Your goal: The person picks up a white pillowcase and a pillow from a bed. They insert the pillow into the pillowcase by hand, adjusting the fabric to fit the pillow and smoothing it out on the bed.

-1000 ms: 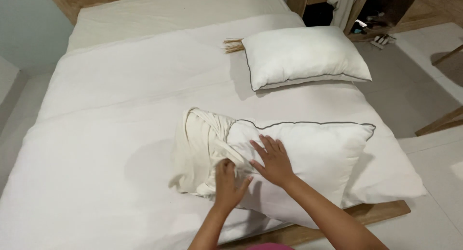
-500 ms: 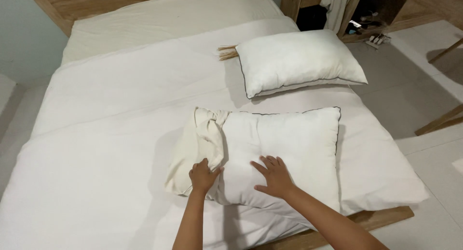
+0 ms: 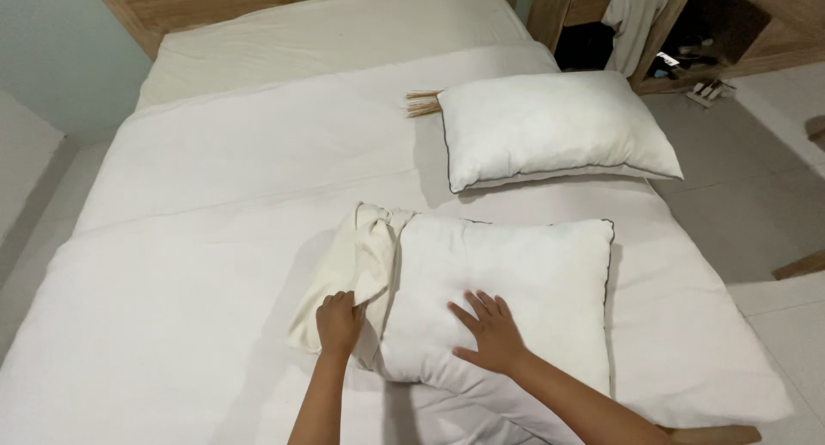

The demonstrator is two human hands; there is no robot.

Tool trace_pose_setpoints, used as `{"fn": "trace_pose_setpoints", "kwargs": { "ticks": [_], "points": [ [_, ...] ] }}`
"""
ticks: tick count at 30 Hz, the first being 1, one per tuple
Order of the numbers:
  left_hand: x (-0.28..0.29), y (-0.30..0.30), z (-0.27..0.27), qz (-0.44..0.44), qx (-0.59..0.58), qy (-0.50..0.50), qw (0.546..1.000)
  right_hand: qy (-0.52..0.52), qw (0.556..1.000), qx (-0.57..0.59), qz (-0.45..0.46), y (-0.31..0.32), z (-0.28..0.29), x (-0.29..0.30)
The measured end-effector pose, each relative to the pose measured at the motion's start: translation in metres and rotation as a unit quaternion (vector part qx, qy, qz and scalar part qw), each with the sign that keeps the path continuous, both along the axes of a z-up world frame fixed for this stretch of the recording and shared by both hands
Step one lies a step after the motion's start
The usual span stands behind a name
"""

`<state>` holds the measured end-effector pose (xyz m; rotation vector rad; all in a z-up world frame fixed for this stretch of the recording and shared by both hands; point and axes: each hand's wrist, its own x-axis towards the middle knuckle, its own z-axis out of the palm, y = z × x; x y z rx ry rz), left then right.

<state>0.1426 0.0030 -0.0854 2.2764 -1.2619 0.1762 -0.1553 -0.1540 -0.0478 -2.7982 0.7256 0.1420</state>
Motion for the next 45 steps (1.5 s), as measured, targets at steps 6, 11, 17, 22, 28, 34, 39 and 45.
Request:
{"fn": "trace_pose_setpoints", "kwargs": {
  "ticks": [6, 11, 17, 22, 28, 34, 39, 45],
  "points": [
    [-0.001, -0.014, 0.011, 0.059, -0.048, 0.037, 0.996, -0.016, 1.0, 0.012, -0.005, -0.014, -0.005, 0.004],
    [-0.104, -0.027, 0.006, -0.094, -0.013, 0.114, 0.989, -0.02, 1.0, 0.002, -0.019, -0.022, -0.006, 0.012],
    [-0.216, -0.019, 0.12, -0.266, 0.048, 0.382, 0.884, 0.008, 0.966, -0.258, 0.013, -0.049, -0.112, -0.003],
    [-0.196, -0.035, 0.113, -0.235, 0.057, 0.18, 0.953, 0.072, 0.997, -0.011, 0.017, -0.03, 0.002, -0.015],
    [-0.141, -0.005, 0.048, -0.127, -0.007, 0.211, 0.969, -0.096, 0.995, 0.01, -0.036, 0.024, -0.015, -0.015],
    [0.01, 0.08, -0.054, 0.112, -0.259, 0.502, 0.817, -0.065, 0.997, -0.044, -0.003, 0.055, -0.049, -0.055],
    [0.006, 0.105, -0.023, 0.176, -0.247, 0.335, 0.892, -0.108, 0.989, -0.101, -0.022, 0.067, -0.053, -0.07],
    [-0.075, 0.063, -0.016, 0.026, -0.032, 0.303, 0.952, -0.029, 0.99, -0.091, -0.099, 0.081, -0.043, -0.049]
  ]
}}
